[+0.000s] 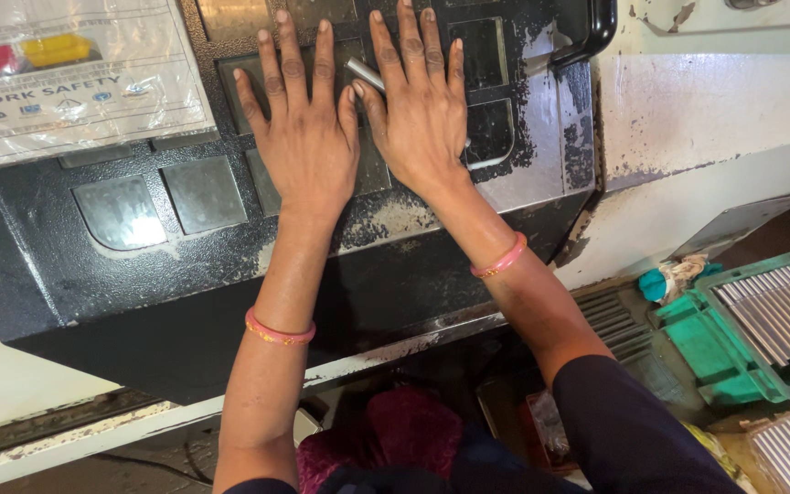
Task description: The person picks metal rods from a tray and inserts them into a grinding/polishing machine, holds the machine guard while the machine runs, then removes the finished rods and places them into green plastic crates. The person rests their hands on the machine while it operates between batches.
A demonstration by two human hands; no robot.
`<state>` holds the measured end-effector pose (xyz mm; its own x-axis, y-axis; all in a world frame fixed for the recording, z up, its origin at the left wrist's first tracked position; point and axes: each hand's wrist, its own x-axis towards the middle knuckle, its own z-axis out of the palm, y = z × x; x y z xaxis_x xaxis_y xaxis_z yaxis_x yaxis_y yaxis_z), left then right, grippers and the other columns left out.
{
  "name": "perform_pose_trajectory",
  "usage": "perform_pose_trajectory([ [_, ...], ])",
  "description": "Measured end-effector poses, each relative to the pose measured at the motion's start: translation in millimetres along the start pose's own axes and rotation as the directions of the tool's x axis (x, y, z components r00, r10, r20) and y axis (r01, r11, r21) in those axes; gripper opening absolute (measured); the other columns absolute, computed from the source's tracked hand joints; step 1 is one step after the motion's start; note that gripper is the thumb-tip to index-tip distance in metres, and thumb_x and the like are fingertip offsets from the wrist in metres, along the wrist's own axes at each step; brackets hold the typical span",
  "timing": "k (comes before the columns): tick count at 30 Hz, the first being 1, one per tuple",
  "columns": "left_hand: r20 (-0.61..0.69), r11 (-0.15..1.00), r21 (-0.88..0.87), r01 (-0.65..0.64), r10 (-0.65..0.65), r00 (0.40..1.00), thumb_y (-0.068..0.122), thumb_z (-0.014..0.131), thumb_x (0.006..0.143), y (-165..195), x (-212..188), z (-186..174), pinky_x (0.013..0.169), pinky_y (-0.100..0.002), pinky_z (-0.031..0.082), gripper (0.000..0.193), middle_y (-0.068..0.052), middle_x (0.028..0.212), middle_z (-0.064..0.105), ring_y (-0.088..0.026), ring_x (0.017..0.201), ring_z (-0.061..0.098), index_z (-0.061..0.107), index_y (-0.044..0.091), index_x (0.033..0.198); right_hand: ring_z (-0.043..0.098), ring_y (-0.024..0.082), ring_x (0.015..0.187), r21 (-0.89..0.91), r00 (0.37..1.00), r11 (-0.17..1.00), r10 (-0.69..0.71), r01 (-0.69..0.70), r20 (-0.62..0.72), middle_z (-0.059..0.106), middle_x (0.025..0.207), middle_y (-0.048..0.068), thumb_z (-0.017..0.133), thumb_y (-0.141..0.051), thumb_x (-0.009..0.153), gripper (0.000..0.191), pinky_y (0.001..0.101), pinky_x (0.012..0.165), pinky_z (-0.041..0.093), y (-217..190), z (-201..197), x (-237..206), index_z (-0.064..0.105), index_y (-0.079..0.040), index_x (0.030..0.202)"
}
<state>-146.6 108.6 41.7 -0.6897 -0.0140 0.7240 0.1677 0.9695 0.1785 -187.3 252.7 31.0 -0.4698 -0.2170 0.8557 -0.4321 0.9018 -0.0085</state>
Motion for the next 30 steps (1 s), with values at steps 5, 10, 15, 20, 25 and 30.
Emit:
perform_pose_trajectory([
  [5,-0.018,1.000,-0.015,0.000,-0.001,1.000,0.045,0.038,0.116,0.8,-0.5,-0.3,0.129,-0.059,0.006,0.056,-0.011,0.173,0.016,-0.031,0.161,0.013,0.031,0.024,0.167,0.027,0.038,0.158,-0.009,1.000,1.000,0.003,-0.003,0.002,0.032,0.168,0.016,0.061,-0.040,0.110,0.065,0.0633,0.128,0.023,-3.0,-4.8,1.3,0.036,-0.013,0.164],
  [10,-0.054,1.000,-0.009,-0.027,0.027,0.998,0.042,0.043,0.116,0.3,-1.5,0.5,0.129,-0.060,0.008,0.056,-0.012,0.172,0.021,-0.031,0.160,0.014,0.032,0.022,0.167,0.030,0.037,0.156,0.000,1.000,1.000,0.011,-0.011,0.003,0.035,0.167,0.016,0.063,-0.039,0.109,0.065,0.0625,0.127,0.026,-4.3,-6.7,2.8,0.038,-0.013,0.163],
  [15,-0.079,0.999,-0.016,-0.034,0.033,0.996,0.040,0.046,0.116,-0.1,-2.0,1.4,0.129,-0.060,0.008,0.055,-0.013,0.172,0.024,-0.032,0.160,0.014,0.033,0.021,0.167,0.032,0.037,0.155,-0.012,1.000,1.000,-0.004,0.004,-0.012,0.038,0.165,0.015,0.065,-0.038,0.108,0.064,0.0627,0.126,0.026,-3.2,-5.4,2.2,0.040,-0.013,0.161],
  [20,-0.060,0.999,-0.029,-0.022,0.020,0.998,0.040,0.047,0.115,-0.2,-1.7,2.5,0.129,-0.060,0.007,0.057,-0.013,0.172,0.023,-0.032,0.160,0.013,0.033,0.020,0.166,0.034,0.037,0.153,-0.018,0.999,1.000,-0.013,0.012,-0.031,0.040,0.163,0.016,0.067,-0.038,0.108,0.063,0.0631,0.126,0.026,-2.3,-2.8,1.0,0.042,-0.012,0.160],
  [25,-0.067,0.999,-0.033,-0.024,0.022,0.998,0.041,0.049,0.115,-0.6,-1.3,4.0,0.129,-0.061,0.006,0.058,-0.013,0.171,0.024,-0.031,0.159,0.013,0.033,0.020,0.167,0.038,0.040,0.150,-0.016,0.999,1.000,-0.019,0.018,-0.034,0.044,0.159,0.016,0.068,-0.037,0.107,0.062,0.0635,0.124,0.027,-2.4,-3.4,1.4,0.043,-0.011,0.158],
  [30,-0.073,0.999,-0.037,-0.037,0.034,0.997,0.040,0.051,0.114,-1.2,-1.1,2.4,0.128,-0.061,0.007,0.058,-0.016,0.170,0.026,-0.033,0.159,0.015,0.036,0.017,0.166,0.041,0.040,0.147,0.004,0.999,1.000,-0.005,0.005,-0.040,0.049,0.155,0.015,0.067,-0.037,0.106,0.061,0.0638,0.124,0.027,-4.5,-5.5,1.9,0.045,-0.011,0.156],
])
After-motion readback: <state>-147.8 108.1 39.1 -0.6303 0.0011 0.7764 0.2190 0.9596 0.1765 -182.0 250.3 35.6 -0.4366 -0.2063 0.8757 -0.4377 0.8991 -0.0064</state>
